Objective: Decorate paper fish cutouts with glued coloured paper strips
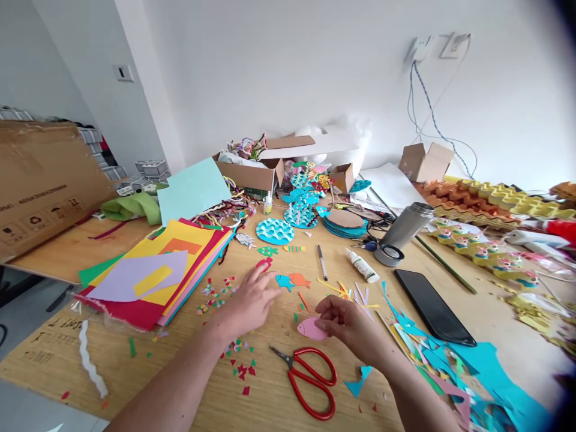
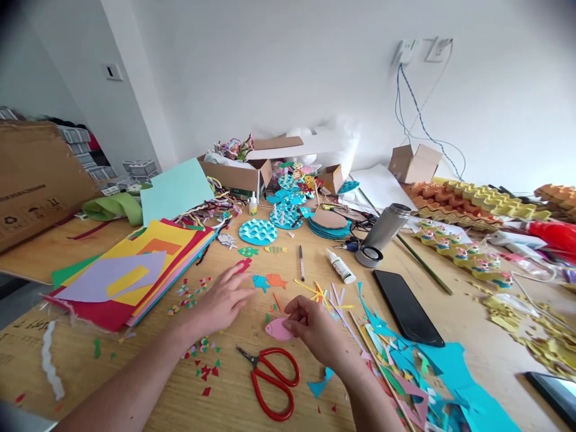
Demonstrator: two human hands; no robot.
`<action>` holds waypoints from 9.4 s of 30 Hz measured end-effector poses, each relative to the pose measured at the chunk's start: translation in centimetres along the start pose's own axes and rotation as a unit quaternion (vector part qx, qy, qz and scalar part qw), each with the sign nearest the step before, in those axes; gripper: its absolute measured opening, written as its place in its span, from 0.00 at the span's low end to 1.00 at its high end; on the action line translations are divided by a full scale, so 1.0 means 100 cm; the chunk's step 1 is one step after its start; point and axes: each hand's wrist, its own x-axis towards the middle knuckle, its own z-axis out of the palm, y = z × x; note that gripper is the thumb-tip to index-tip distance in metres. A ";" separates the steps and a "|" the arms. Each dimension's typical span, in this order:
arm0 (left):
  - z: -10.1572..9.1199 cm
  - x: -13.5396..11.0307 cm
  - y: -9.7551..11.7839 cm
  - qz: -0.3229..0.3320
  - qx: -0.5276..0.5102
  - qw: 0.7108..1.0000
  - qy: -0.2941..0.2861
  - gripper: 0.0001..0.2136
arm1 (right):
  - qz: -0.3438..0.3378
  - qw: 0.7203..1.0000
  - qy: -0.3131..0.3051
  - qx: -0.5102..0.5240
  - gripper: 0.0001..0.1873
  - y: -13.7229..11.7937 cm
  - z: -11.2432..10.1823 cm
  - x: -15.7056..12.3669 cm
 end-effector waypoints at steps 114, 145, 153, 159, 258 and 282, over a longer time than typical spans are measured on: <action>-0.004 0.000 0.026 0.076 -0.165 0.977 -0.116 0.20 | 0.162 0.923 0.243 -0.250 0.09 0.030 -0.038 0.006; -0.006 0.000 0.026 0.079 -0.178 0.975 -0.104 0.19 | 0.114 0.988 0.079 0.070 0.12 0.018 -0.060 -0.019; -0.004 0.004 0.022 0.024 -0.174 0.984 -0.032 0.21 | 0.084 0.982 0.001 0.169 0.13 -0.013 -0.002 -0.013; -0.004 0.006 0.024 -0.023 -0.193 0.981 -0.002 0.17 | 0.069 0.985 0.026 0.154 0.15 -0.010 0.002 -0.013; 0.013 0.010 0.041 -0.062 -0.201 0.977 -0.040 0.13 | 0.123 0.987 -0.091 0.046 0.05 -0.015 0.060 -0.014; 0.015 0.009 0.040 -0.035 -0.213 0.976 -0.023 0.10 | 0.184 0.926 -0.017 -0.329 0.10 0.018 -0.050 -0.029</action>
